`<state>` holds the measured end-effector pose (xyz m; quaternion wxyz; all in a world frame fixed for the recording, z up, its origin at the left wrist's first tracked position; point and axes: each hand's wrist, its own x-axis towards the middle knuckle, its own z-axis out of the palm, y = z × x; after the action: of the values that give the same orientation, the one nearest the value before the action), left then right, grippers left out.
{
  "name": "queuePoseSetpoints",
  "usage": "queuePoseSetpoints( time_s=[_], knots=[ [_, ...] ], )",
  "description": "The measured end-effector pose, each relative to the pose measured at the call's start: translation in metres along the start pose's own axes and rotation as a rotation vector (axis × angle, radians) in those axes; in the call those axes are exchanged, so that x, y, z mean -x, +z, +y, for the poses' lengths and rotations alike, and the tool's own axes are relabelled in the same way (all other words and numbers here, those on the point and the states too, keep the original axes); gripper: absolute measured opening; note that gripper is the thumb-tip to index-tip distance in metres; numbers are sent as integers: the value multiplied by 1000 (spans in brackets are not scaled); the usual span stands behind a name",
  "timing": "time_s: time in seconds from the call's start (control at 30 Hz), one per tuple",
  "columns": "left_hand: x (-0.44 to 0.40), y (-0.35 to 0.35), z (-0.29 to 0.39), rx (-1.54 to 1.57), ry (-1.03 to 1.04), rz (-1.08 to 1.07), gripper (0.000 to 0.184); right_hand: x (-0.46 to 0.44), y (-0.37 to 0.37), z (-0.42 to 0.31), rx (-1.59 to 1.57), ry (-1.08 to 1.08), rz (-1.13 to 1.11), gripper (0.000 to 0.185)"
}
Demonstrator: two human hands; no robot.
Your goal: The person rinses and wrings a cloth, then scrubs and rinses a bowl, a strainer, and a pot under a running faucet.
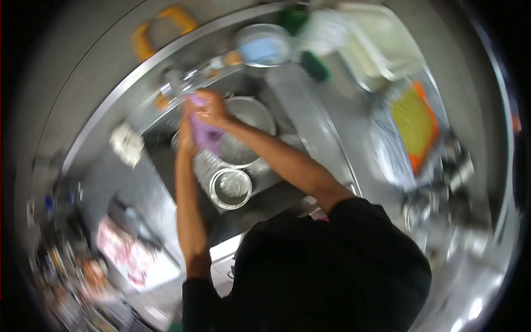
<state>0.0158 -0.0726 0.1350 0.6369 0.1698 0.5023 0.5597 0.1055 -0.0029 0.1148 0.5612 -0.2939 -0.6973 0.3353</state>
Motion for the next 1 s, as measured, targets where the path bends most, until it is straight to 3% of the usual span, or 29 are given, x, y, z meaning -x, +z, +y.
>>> queuePoseSetpoints(
  time_s=[0.03,0.07,0.13,0.2,0.27,0.3,0.37,0.4,0.47,0.5,0.53,0.6,0.63,0.67,0.73,0.77,0.83,0.87,0.93,0.97,1.0],
  knots=[
    [18,9,12,-20,-112,-93,60,-11,0,5,98,-63,114,28],
    [32,17,21,-251,-65,-119,63,-22,-3,10,192,-130,213,30],
    [27,-9,19,-592,-19,-151,60,-29,-21,14,-8,167,-81,31],
    [22,-10,27,-522,187,-3,49,-21,-41,14,-217,361,-389,42],
    [18,-20,40,-471,297,100,52,-13,-69,7,89,247,-700,55],
    [19,-24,47,-417,309,61,53,-15,-78,6,99,241,-683,55],
    [21,-22,54,-332,294,39,53,-12,-94,23,114,571,-998,66],
    [21,-19,53,-297,277,60,52,-10,-98,29,121,566,-982,66],
    [12,-14,44,-183,264,6,49,-11,-101,37,-96,569,-503,60],
    [6,-14,37,-67,231,-31,46,-6,-85,33,-593,613,-238,54],
    [-9,-16,25,-87,312,-51,42,-2,-61,31,-598,603,-226,54],
    [-39,-6,7,-94,290,133,43,-3,-16,24,-1210,666,195,35],
    [-78,-38,-12,-181,393,118,43,4,-1,0,-798,572,267,27],
    [-109,-73,-28,83,218,-73,47,13,14,-23,-390,471,333,21],
    [-83,-44,-32,-71,374,67,37,26,21,-54,147,125,53,20],
    [-84,-45,-29,-77,378,61,37,19,16,-51,146,120,61,20],
    [-87,-64,-33,238,66,-345,36,14,16,-25,-37,195,-16,25],
    [-76,-49,-26,228,62,-343,36,17,52,8,-167,376,237,28],
    [-44,3,-6,148,14,-54,47,-8,4,-27,113,353,270,24],
    [-55,-15,-14,-153,230,66,31,-3,1,-35,106,349,278,24],
    [-54,-21,-9,-155,238,65,31,5,2,-43,74,187,169,23]
  ],
)
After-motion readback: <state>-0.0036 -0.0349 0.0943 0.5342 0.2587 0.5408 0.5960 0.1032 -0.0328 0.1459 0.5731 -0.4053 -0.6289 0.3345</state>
